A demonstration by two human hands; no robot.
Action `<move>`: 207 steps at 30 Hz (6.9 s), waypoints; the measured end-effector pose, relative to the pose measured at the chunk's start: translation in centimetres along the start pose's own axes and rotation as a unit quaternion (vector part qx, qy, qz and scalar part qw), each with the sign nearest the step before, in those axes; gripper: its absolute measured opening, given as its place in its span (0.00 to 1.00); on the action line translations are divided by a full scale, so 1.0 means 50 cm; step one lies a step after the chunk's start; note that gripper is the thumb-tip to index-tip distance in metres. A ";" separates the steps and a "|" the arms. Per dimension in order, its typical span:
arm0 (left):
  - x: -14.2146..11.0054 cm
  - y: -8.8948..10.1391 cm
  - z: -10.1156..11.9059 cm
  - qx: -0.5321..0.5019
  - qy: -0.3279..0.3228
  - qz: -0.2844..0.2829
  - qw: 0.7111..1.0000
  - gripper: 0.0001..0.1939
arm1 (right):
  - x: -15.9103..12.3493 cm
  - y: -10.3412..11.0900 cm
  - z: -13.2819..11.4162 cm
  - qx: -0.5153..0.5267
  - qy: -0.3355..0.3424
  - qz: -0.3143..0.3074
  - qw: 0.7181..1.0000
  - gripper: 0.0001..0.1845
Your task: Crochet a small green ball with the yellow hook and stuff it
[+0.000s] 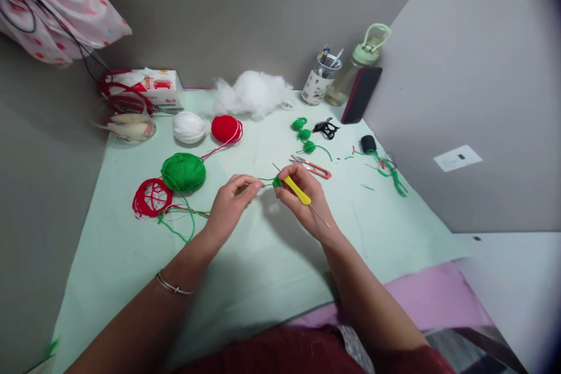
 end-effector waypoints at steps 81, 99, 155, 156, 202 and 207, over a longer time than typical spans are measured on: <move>-0.005 -0.018 -0.023 -0.081 0.019 -0.003 0.997 0.14 | 0.013 -0.033 0.088 0.137 -0.188 -0.045 0.972 0.17; 0.004 -0.013 -0.030 -0.046 0.061 -0.034 0.997 0.14 | -0.020 -0.058 0.008 -0.235 0.195 -0.036 0.952 0.10; 0.002 -0.021 -0.041 -0.091 0.076 0.002 0.993 0.14 | 0.018 -0.032 0.087 0.101 -0.087 -0.039 0.990 0.06; 0.003 -0.023 -0.045 -0.103 0.083 -0.003 0.991 0.15 | 0.018 -0.030 0.086 0.081 -0.072 -0.030 0.994 0.05; 0.005 -0.008 -0.027 -0.002 0.018 0.037 0.999 0.06 | 0.002 -0.028 0.060 -0.140 0.054 0.006 0.989 0.06; 0.008 -0.015 -0.050 -0.053 0.065 0.010 0.996 0.11 | 0.014 -0.024 0.095 0.071 -0.099 -0.005 0.993 0.03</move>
Point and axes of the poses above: each hand's wrist, its own x-axis towards the middle knuckle, its own y-axis out of the back of the hand, z = x × y, the point moved 8 cm from there along x, towards the middle knuckle, and after that the axes turned 4 degrees about x, right-handed, at the moved point
